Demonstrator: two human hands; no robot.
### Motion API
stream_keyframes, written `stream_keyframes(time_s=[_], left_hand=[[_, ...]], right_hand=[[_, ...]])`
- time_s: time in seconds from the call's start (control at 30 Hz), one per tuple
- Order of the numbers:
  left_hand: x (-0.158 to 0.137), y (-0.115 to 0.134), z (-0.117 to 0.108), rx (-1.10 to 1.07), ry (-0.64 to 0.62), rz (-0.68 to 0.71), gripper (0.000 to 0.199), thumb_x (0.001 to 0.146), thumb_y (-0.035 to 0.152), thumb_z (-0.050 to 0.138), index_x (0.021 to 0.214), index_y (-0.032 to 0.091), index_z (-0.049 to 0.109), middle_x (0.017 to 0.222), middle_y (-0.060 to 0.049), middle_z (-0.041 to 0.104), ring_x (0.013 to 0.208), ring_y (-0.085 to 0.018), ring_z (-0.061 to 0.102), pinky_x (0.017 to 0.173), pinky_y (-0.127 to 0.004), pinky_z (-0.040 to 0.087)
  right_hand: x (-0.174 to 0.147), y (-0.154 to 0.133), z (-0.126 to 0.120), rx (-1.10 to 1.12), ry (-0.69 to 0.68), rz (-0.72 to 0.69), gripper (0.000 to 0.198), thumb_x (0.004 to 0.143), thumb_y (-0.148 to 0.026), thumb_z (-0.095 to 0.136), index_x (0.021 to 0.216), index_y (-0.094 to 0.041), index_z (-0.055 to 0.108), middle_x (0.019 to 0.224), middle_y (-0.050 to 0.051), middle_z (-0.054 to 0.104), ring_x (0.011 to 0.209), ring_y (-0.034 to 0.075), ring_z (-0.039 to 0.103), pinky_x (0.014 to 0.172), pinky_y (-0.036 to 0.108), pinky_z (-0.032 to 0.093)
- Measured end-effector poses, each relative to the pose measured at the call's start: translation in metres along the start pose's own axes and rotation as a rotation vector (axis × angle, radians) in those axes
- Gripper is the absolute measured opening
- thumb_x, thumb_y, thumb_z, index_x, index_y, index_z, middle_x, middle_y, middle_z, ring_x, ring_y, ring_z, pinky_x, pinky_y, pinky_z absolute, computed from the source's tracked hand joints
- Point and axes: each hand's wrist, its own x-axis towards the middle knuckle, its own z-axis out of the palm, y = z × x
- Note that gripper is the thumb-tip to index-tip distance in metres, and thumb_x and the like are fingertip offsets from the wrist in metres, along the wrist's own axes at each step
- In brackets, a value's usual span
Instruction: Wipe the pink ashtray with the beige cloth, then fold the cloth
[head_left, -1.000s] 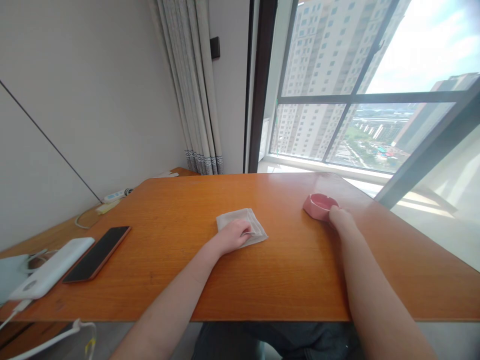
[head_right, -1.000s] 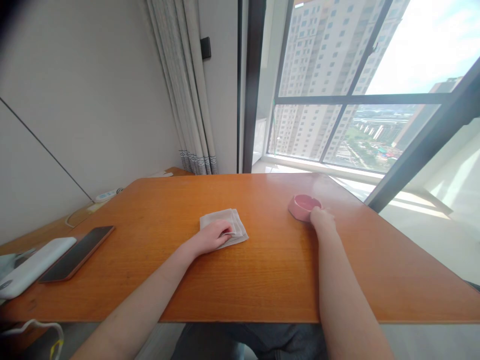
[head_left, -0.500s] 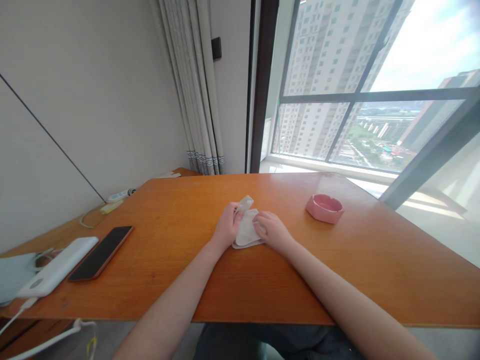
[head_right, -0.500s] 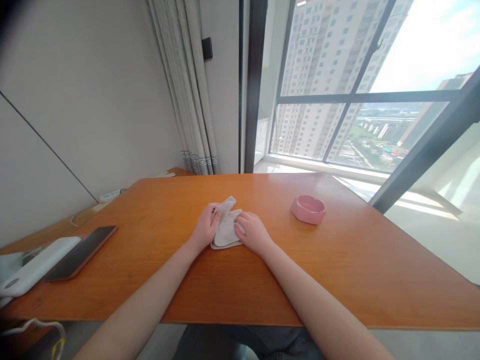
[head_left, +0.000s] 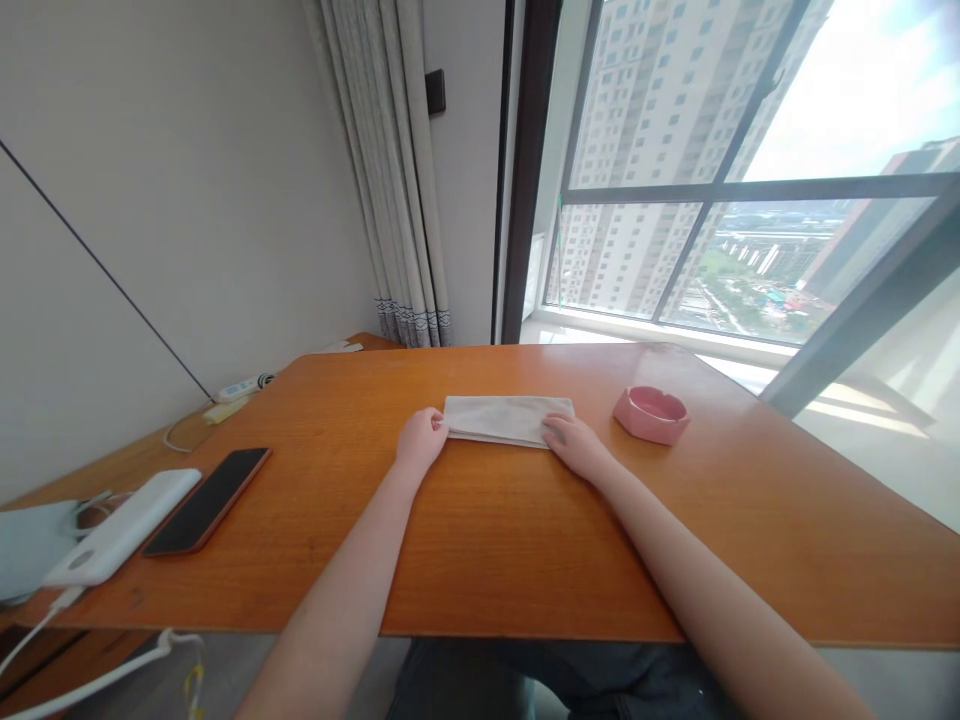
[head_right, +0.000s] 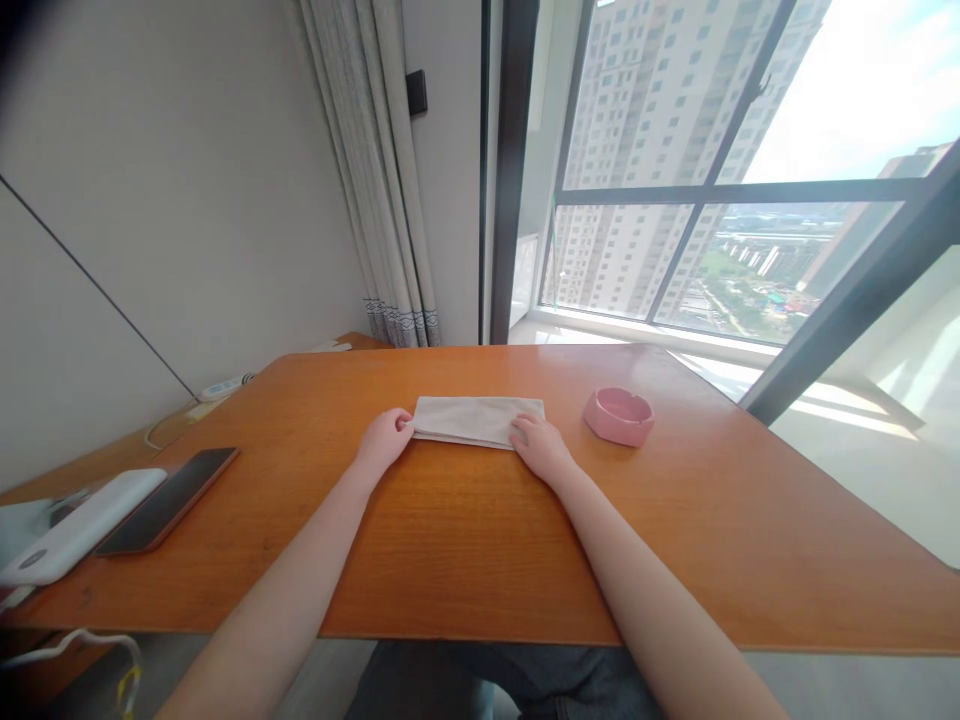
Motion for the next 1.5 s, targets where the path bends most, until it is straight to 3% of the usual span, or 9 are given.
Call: stream_keyframes(time_s=[0.07, 0.17, 0.27, 0.37, 0.6, 1.07, 1.33, 1.5], left_hand=[[-0.002, -0.002, -0.005, 0.212, 0.014, -0.01, 0.026, 0.073, 0.02, 0.053, 0.099, 0.019, 0.058, 0.102, -0.011, 0.057, 0.099, -0.027, 0.052, 0.081, -0.038, 0.041], [-0.005, 0.001, -0.009, 0.282, 0.03, 0.074, 0.035, 0.072, 0.015, 0.051, 0.106, 0.021, 0.055, 0.119, -0.011, 0.051, 0.112, -0.028, 0.045, 0.089, -0.04, 0.038], [-0.006, 0.009, -0.008, 0.228, -0.044, 0.238, 0.029, 0.071, 0.008, 0.047, 0.094, 0.021, 0.058, 0.109, -0.008, 0.056, 0.106, -0.022, 0.05, 0.09, -0.036, 0.037], [-0.009, 0.012, -0.004, 0.221, -0.134, 0.315, 0.021, 0.069, 0.008, 0.047, 0.083, 0.02, 0.059, 0.096, -0.006, 0.06, 0.094, -0.021, 0.054, 0.083, -0.033, 0.04], [-0.011, 0.01, -0.003, 0.278, -0.137, 0.312, 0.015, 0.068, 0.009, 0.048, 0.076, 0.019, 0.057, 0.088, -0.006, 0.06, 0.084, -0.02, 0.054, 0.074, -0.031, 0.041], [-0.014, 0.016, -0.004, 0.3, -0.126, 0.294, 0.01, 0.07, 0.01, 0.049, 0.072, 0.019, 0.05, 0.083, -0.006, 0.059, 0.079, -0.02, 0.054, 0.068, -0.03, 0.039], [-0.015, 0.014, -0.005, 0.269, -0.166, 0.258, 0.01, 0.07, 0.01, 0.047, 0.072, 0.02, 0.05, 0.08, -0.005, 0.059, 0.072, -0.018, 0.054, 0.06, -0.028, 0.037], [-0.016, 0.015, -0.01, 0.249, -0.215, 0.234, 0.008, 0.073, 0.014, 0.048, 0.07, 0.019, 0.054, 0.082, -0.007, 0.062, 0.072, -0.018, 0.057, 0.062, -0.027, 0.039]], right_hand=[[-0.002, 0.001, -0.001, 0.061, -0.026, -0.046, 0.041, 0.08, -0.037, 0.056, 0.117, -0.018, 0.058, 0.131, 0.012, 0.049, 0.12, 0.025, 0.046, 0.104, 0.039, 0.033], [-0.005, 0.001, -0.002, 0.137, -0.034, -0.083, 0.047, 0.075, -0.035, 0.061, 0.118, -0.017, 0.056, 0.132, 0.013, 0.047, 0.122, 0.026, 0.045, 0.105, 0.04, 0.032], [-0.004, 0.001, -0.002, 0.192, -0.015, -0.106, 0.045, 0.072, -0.022, 0.057, 0.117, -0.017, 0.055, 0.13, 0.012, 0.048, 0.12, 0.024, 0.046, 0.105, 0.038, 0.032], [-0.004, 0.001, -0.005, 0.208, 0.0, -0.122, 0.041, 0.068, -0.014, 0.052, 0.108, -0.017, 0.058, 0.126, 0.01, 0.05, 0.117, 0.022, 0.047, 0.103, 0.034, 0.033], [-0.004, -0.001, -0.017, 0.089, 0.02, -0.05, 0.013, 0.066, -0.011, 0.049, 0.075, -0.018, 0.055, 0.088, 0.004, 0.056, 0.085, 0.017, 0.053, 0.078, 0.027, 0.04], [-0.007, -0.019, -0.021, -0.203, -0.056, -0.021, 0.011, 0.07, -0.01, 0.047, 0.074, -0.02, 0.051, 0.074, 0.004, 0.058, 0.072, 0.018, 0.051, 0.062, 0.025, 0.03], [-0.007, -0.01, -0.022, -0.21, -0.129, 0.062, 0.015, 0.069, -0.009, 0.046, 0.077, -0.02, 0.052, 0.079, 0.005, 0.061, 0.073, 0.018, 0.054, 0.059, 0.025, 0.029], [-0.012, -0.008, -0.029, -0.092, -0.205, 0.022, 0.002, 0.074, -0.023, 0.052, 0.075, -0.021, 0.053, 0.071, 0.002, 0.06, 0.066, 0.016, 0.054, 0.057, 0.024, 0.032]])
